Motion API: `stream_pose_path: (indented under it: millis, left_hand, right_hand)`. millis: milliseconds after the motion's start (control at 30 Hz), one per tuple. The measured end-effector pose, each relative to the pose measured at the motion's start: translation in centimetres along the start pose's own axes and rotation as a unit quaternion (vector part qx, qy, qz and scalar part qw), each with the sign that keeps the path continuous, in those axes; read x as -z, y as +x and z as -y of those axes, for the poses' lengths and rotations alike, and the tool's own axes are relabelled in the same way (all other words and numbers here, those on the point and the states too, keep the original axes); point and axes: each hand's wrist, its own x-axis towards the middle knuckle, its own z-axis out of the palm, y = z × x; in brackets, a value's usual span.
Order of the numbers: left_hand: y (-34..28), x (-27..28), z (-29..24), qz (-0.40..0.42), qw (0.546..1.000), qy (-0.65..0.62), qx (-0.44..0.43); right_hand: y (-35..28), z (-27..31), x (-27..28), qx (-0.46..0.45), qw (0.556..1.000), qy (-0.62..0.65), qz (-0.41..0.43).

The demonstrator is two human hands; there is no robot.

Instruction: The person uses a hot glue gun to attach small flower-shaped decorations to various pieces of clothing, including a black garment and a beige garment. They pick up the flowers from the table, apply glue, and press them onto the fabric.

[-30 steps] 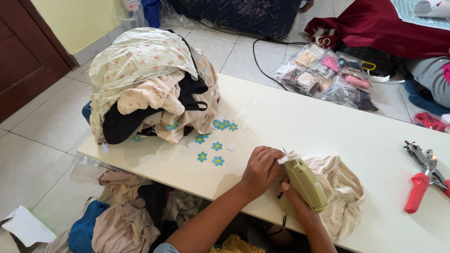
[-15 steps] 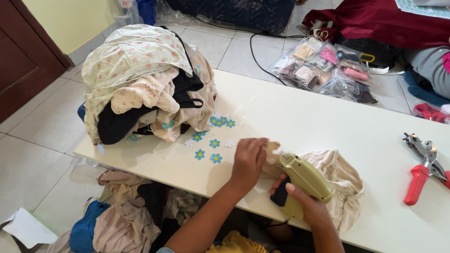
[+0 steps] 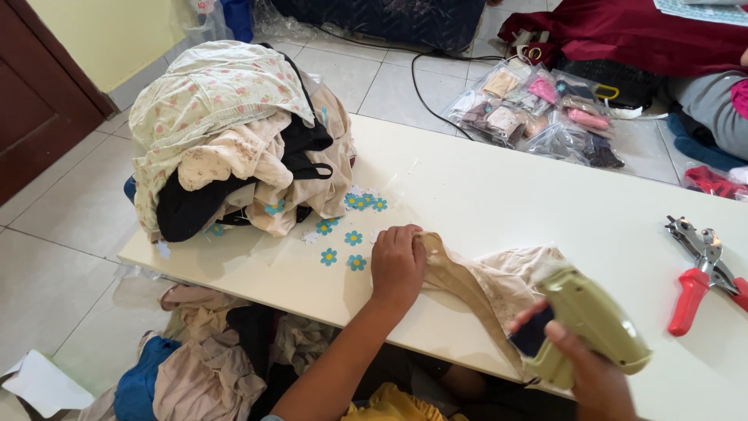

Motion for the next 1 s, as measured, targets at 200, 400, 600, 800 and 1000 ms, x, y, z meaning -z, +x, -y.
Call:
stream_pose_path:
  millis: [200,400,600,800,1000]
  left_hand:
    - [-0.2,-0.3,0.4,0.018,1.0,0.008,0.0]
    - [-0.2,-0.3,0.7,0.009,1.0,0.027,0.004]
    - [-0.1,-0.3,0.6,0.018,0.999,0.015,0.034]
    - [-0.4,-0.4,0.5,0.027,0.999,-0.013,-0.024]
    - [-1.0,-0.3,-0.5,0.197,0.96,0.0,-0.197]
  right_hand:
    - [5.1,0.8,4.6,0.068,0.949,-0.293,-0.093]
    - [9.7,-2.2,9.9,0.07,0.824,-0.548,-0.129]
    - [11.6,-6.3,13.8,-0.002,0.687,-0.703,-0.184]
    - [12.6,-7.1,15.0,-0.066,0.656,-0.724,-0.203]
    - [12.0,-6.8,14.0,-0.064,0.639,-0.742,-0.192]
